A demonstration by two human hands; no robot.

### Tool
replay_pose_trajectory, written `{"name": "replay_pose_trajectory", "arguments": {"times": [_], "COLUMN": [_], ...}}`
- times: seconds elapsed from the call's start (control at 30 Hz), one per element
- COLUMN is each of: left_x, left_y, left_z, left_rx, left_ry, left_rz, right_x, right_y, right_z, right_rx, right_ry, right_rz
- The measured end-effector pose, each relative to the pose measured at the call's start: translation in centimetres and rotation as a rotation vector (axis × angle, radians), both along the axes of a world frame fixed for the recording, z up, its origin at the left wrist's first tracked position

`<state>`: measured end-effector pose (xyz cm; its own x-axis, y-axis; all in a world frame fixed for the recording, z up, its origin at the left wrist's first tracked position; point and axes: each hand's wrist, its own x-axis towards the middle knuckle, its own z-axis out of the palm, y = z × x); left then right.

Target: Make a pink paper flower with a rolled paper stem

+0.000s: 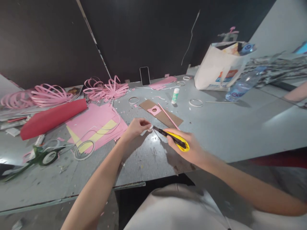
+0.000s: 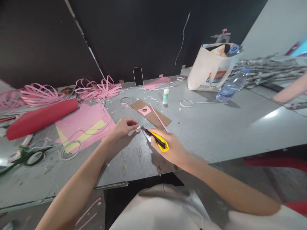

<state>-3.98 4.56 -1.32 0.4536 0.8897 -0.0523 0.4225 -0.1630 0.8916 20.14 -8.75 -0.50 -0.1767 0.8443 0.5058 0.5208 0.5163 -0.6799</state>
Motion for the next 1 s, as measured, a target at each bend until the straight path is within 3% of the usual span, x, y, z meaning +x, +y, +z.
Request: {"name": "replay_pose_trajectory", "arguments": {"times": [0.23, 1.0], "left_x": [0.1, -0.1], "left_y": [0.0, 0.8], "left_z": [0.1, -1.0], "left_rx": [-0.012, -0.016], "left_ry": [-0.014, -0.036], "left_rz": [0.012, 0.02], "right_x": [-2.0, -3.2], "right_y": [-1.5, -2.5], "right_z": [-2.1, -2.0], "right_rx": [0.099, -0.025], "right_ry": [0.025, -0.115], "right_rz": [-0.12, -0.097]}}
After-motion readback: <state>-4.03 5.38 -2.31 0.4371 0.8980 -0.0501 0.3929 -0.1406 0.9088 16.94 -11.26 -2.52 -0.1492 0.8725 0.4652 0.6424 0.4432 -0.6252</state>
